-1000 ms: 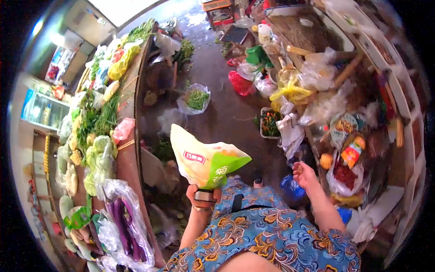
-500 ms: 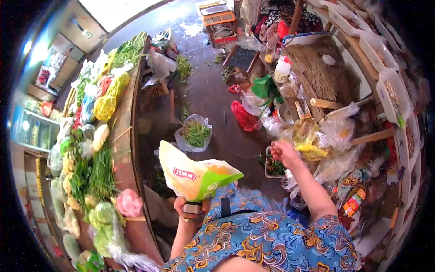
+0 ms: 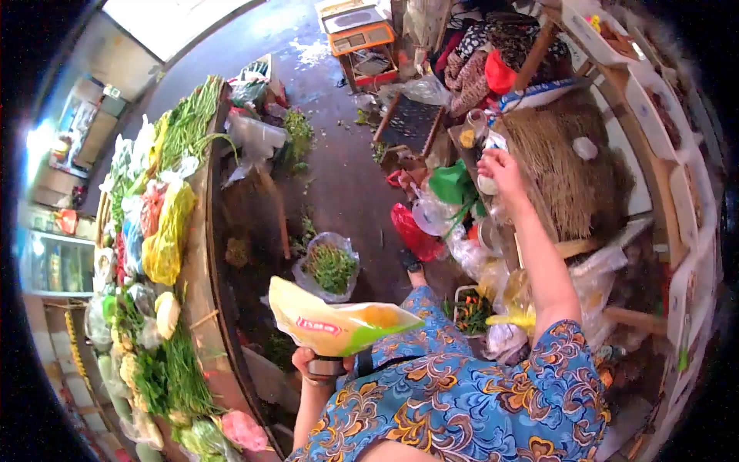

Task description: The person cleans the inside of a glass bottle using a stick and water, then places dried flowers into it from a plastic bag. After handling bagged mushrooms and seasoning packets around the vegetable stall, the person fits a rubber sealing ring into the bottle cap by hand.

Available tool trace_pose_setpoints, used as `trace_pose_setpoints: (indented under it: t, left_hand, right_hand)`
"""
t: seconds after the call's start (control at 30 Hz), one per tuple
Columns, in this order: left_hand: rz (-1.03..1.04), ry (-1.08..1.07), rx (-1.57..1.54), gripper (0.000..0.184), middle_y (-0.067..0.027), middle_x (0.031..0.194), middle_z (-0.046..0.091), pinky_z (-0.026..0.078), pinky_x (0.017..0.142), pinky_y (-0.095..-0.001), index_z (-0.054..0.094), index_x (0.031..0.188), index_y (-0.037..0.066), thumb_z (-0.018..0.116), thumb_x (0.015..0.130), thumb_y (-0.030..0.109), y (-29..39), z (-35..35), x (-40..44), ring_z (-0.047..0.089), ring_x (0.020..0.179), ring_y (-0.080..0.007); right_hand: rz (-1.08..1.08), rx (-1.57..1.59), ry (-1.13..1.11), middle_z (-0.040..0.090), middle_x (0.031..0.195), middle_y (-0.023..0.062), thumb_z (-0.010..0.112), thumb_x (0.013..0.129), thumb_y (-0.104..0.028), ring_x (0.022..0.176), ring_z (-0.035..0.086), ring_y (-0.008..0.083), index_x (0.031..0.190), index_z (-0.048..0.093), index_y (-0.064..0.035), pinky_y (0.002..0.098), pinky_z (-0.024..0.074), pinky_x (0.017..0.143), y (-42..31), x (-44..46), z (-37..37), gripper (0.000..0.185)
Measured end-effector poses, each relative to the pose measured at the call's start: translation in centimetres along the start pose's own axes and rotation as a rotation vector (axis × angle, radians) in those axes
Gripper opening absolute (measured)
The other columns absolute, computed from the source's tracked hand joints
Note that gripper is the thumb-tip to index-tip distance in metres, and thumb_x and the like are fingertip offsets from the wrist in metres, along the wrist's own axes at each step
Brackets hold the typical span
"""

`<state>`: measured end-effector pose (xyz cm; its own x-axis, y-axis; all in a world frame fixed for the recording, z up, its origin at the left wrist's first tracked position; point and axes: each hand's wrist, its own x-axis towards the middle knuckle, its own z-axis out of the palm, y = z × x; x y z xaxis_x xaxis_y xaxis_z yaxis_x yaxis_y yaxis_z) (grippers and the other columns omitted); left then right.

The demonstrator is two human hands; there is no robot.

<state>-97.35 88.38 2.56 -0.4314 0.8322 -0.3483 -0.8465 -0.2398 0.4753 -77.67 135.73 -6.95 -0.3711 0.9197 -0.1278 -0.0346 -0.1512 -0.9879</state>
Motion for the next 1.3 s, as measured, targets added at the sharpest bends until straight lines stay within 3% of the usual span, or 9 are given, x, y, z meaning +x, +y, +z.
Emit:
trace_pose_setpoints:
  t: [0.17, 0.33, 0.57, 0.77, 0.97, 1.03, 1.13, 1.17, 1.3]
  left_hand:
    - [-0.022, 0.044, -0.007, 0.075, -0.0251, 0.110, 0.056, 0.051, 0.043, -0.0415, 0.041, 0.127, 0.002, 0.065, 0.063, 0.032, 0.3, 4.3, 7.2, 0.061, 0.063, -0.0363]
    - [-0.045, 0.047, -0.107, 0.074, -0.0256, 0.114, 0.055, 0.052, 0.047, -0.0443, 0.041, 0.128, 0.003, 0.065, 0.064, 0.031, 0.4, 5.4, 11.6, 0.062, 0.073, -0.0389]
    - [-0.075, 0.124, -0.052, 0.076, -0.0255, 0.112, 0.055, 0.052, 0.046, -0.0456, 0.039, 0.130, 0.004, 0.064, 0.064, 0.031, 0.9, 5.6, 14.7, 0.061, 0.068, -0.0399]
    - [-0.084, 0.263, 0.200, 0.079, -0.0243, 0.101, 0.058, 0.051, 0.042, -0.0445, 0.036, 0.130, 0.004, 0.062, 0.061, 0.032, 2.0, 7.8, 17.0, 0.060, 0.058, -0.0384]
    - [-0.158, 0.065, 0.132, 0.072, -0.0220, 0.098, 0.059, 0.047, 0.039, -0.0415, 0.039, 0.126, 0.001, 0.060, 0.065, 0.035, 2.2, 6.0, 17.9, 0.058, 0.050, -0.0357]
    - [-0.279, 0.022, 0.112, 0.070, -0.0188, 0.089, 0.061, 0.045, 0.040, -0.0402, 0.044, 0.122, 0.001, 0.058, 0.066, 0.041, 2.1, 4.3, 18.2, 0.058, 0.053, -0.0334]
    - [-0.409, -0.193, 0.211, 0.071, -0.0183, 0.096, 0.060, 0.050, 0.045, -0.0375, 0.043, 0.123, 0.001, 0.058, 0.068, 0.043, 3.8, 3.8, 18.6, 0.059, 0.060, -0.0282]
    - [-0.355, -0.073, 0.248, 0.068, -0.0182, 0.089, 0.061, 0.049, 0.046, -0.0369, 0.046, 0.119, -0.001, 0.057, 0.069, 0.043, 3.9, 5.0, 17.9, 0.058, 0.060, -0.0284]
    - [-0.537, -0.248, 0.346, 0.063, -0.0180, 0.085, 0.061, 0.049, 0.049, -0.0374, 0.051, 0.113, -0.002, 0.053, 0.073, 0.047, 4.8, 3.6, 17.1, 0.058, 0.060, -0.0275]
  right_hand:
    - [-0.165, -0.482, 0.096, 0.059, 0.093, 0.0071, 0.054, 0.088, -0.011, 0.084, 0.059, 0.0158, 0.108, 0.057, -0.0018, 0.0271, 0.0529, 0.064, 0.5, 11.3, -1.5, 0.022]
    - [-0.457, -0.895, 0.085, 0.057, 0.104, 0.0189, 0.058, 0.077, -0.003, 0.093, 0.056, 0.0352, 0.104, 0.058, -0.0035, 0.0403, 0.0443, 0.085, 1.6, 17.5, -2.6, 0.027]
    - [-0.394, -1.089, 0.104, 0.058, 0.101, 0.0162, 0.057, 0.080, -0.004, 0.098, 0.055, 0.0322, 0.109, 0.056, -0.0037, 0.0404, 0.0451, 0.084, 1.7, 17.5, -2.0, 0.030]
    - [-0.238, -0.709, 0.157, 0.060, 0.099, 0.0108, 0.057, 0.085, -0.008, 0.090, 0.058, 0.0218, 0.113, 0.057, -0.0048, 0.0326, 0.0475, 0.079, -3.0, 12.0, 0.8, 0.027]
    - [0.225, -0.213, -0.479, 0.058, 0.116, 0.0061, 0.067, 0.080, -0.012, 0.105, 0.056, 0.0169, 0.123, 0.053, -0.0072, 0.0297, 0.0440, 0.092, -4.9, 1.2, 6.6, 0.046]
    - [0.068, -0.363, -0.686, 0.050, 0.130, 0.0085, 0.074, 0.074, -0.014, 0.121, 0.045, 0.0202, 0.135, 0.043, -0.0099, 0.0323, 0.0355, 0.103, -8.3, -2.8, 9.2, 0.068]
    - [0.201, -0.051, -0.745, 0.032, 0.145, 0.0082, 0.084, 0.062, -0.022, 0.133, 0.030, 0.0196, 0.144, 0.023, -0.0069, 0.0349, 0.0232, 0.110, -11.1, -8.2, 12.3, 0.103]
    - [0.191, -0.045, -0.735, 0.032, 0.145, 0.0082, 0.084, 0.062, -0.022, 0.133, 0.030, 0.0196, 0.144, 0.023, -0.0069, 0.0349, 0.0232, 0.110, -10.7, -9.6, 13.1, 0.103]
    - [-0.100, 0.178, -0.600, 0.040, 0.140, 0.0085, 0.085, 0.062, -0.019, 0.128, 0.037, 0.0195, 0.140, 0.031, -0.0042, 0.0381, 0.0293, 0.108, -9.7, -14.3, 15.6, 0.097]
